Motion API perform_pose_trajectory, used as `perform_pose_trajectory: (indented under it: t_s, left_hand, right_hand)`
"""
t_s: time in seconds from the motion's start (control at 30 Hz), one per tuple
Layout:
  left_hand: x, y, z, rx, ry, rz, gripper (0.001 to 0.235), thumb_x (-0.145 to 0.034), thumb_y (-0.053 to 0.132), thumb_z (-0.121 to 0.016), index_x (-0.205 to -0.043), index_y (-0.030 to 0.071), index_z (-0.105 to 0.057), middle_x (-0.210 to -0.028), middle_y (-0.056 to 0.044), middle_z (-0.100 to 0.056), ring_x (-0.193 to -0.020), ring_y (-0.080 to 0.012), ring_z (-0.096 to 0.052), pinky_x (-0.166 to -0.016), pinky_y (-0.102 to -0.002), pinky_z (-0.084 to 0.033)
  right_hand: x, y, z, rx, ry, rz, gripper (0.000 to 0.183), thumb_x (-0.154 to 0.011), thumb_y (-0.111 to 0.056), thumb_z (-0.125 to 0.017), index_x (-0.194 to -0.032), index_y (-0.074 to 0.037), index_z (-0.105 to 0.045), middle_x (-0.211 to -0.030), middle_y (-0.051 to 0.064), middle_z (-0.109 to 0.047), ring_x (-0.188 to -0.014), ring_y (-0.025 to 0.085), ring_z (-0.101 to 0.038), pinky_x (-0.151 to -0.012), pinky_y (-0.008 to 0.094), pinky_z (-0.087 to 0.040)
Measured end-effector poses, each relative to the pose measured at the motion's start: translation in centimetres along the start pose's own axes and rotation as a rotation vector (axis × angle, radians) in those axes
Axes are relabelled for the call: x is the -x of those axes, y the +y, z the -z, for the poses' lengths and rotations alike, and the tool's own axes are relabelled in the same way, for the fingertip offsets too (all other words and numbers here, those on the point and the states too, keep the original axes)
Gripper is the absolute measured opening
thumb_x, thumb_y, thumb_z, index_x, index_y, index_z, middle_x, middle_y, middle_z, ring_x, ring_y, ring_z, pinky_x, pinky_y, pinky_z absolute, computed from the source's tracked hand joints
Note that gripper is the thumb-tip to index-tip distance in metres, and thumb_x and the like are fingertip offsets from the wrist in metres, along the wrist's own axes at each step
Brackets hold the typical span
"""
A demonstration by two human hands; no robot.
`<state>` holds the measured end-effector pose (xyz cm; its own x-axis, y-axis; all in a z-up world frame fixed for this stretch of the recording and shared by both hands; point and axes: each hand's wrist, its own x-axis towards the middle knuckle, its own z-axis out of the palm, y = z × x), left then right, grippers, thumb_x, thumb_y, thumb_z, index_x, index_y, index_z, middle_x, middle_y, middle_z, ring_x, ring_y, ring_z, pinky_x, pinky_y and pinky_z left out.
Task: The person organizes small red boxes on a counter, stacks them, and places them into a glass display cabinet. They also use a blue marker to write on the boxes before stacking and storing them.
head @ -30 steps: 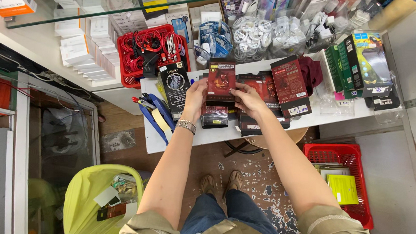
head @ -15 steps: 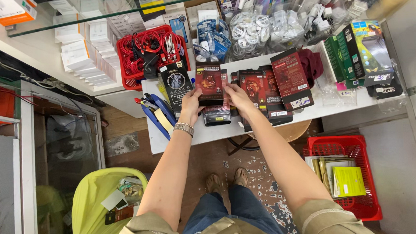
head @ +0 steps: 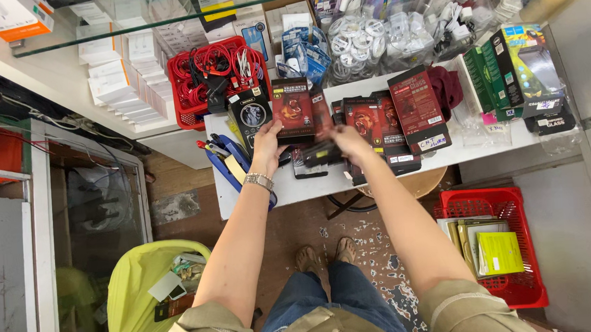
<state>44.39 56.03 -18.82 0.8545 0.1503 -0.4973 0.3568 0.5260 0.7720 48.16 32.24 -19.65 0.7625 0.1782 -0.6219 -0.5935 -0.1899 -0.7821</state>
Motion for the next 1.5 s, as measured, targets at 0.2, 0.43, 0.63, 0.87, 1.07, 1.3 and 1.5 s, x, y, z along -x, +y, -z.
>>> perform_pose_trajectory:
  t_s: [0.2, 0.43, 0.63, 0.87, 1.07, 1.3, 1.5]
  left_hand:
    - [0.5, 2.2, -0.1, 0.051, -0.011, -0.073, 0.054, -0.099, 0.025, -0.061, -0.147, 0.002, -0.05, -0.126, -0.01, -0.068, -0.112, -0.0204, -0.067, -0.097, -0.042, -0.056]
    - [0.9, 2.6, -0.1, 0.09, 0.024, -0.091, 0.054, -0.098, 0.026, -0.063, -0.145, 0.003, -0.051, -0.127, -0.009, -0.067, -0.113, -0.0205, -0.066, -0.098, -0.043, -0.053]
    - [1.8, 2.4, 0.6, -0.009, 0.094, 0.018, 0.062, -0.094, 0.032, -0.065, -0.15, 0.014, -0.047, -0.144, -0.005, -0.056, -0.134, -0.0246, -0.047, -0.113, -0.063, -0.029]
    - [1.3, 0.3, 1.2, 0.058, 0.058, 0.048, 0.057, -0.096, 0.029, -0.066, -0.148, 0.012, -0.051, -0.139, -0.004, -0.06, -0.132, -0.0235, -0.052, -0.111, -0.061, -0.034]
    - [0.1, -1.7, 0.6, 0.036, -0.005, -0.016, 0.053, -0.096, 0.017, -0.066, -0.143, 0.008, -0.046, -0.124, -0.012, -0.065, -0.112, -0.0232, -0.066, -0.097, -0.045, -0.055]
    - [-2.0, -9.5, -1.4, -0.155, 0.028, -0.065, 0.049, -0.092, 0.004, -0.069, -0.137, -0.006, -0.052, -0.12, -0.015, -0.066, -0.107, -0.025, -0.064, -0.09, -0.035, -0.053]
    - [-2.3, -10.0, -2.1, -0.414, 0.03, -0.32, 0.049, -0.09, 0.006, -0.064, -0.136, -0.007, -0.053, -0.124, -0.015, -0.07, -0.109, -0.0215, -0.068, -0.091, -0.032, -0.053]
  right_hand:
    - [2.0, -5.3, 5.2, -0.047, 0.108, 0.257, 0.039, -0.097, -0.023, -0.066, -0.126, 0.003, -0.061, -0.111, 0.012, -0.072, -0.099, 0.018, -0.068, -0.086, 0.033, -0.053]
    - [0.4, -2.3, 2.6, -0.33, 0.069, 0.16, 0.032, -0.096, -0.016, -0.063, -0.122, 0.001, -0.055, -0.111, 0.014, -0.069, -0.097, 0.022, -0.068, -0.086, 0.036, -0.056]
    - [-1.8, 3.1, -1.8, -0.409, 0.08, 0.03, 0.024, -0.101, -0.016, -0.063, -0.118, -0.001, -0.056, -0.104, 0.012, -0.064, -0.093, 0.023, -0.065, -0.082, 0.041, -0.055]
    - [-2.2, 1.8, -1.7, -0.528, 0.002, 0.068, 0.022, -0.098, -0.013, -0.063, -0.115, 0.001, -0.057, -0.104, 0.013, -0.067, -0.091, 0.025, -0.068, -0.085, 0.042, -0.057]
    - [1.3, -4.1, 5.1, -0.453, 0.132, 0.349, 0.021, -0.097, -0.01, -0.065, -0.114, 0.0, -0.058, -0.11, 0.014, -0.069, -0.098, 0.022, -0.07, -0.088, 0.039, -0.057]
    - [9.2, -7.1, 9.0, -0.598, -0.061, 0.257, 0.026, -0.098, -0.016, -0.063, -0.118, 0.002, -0.065, -0.115, 0.011, -0.071, -0.102, 0.021, -0.07, -0.09, 0.039, -0.057]
    - [13.3, -8.6, 8.4, -0.567, -0.149, 0.293, 0.029, -0.099, -0.016, -0.062, -0.124, -0.001, -0.062, -0.117, 0.009, -0.071, -0.105, 0.018, -0.07, -0.092, 0.036, -0.057]
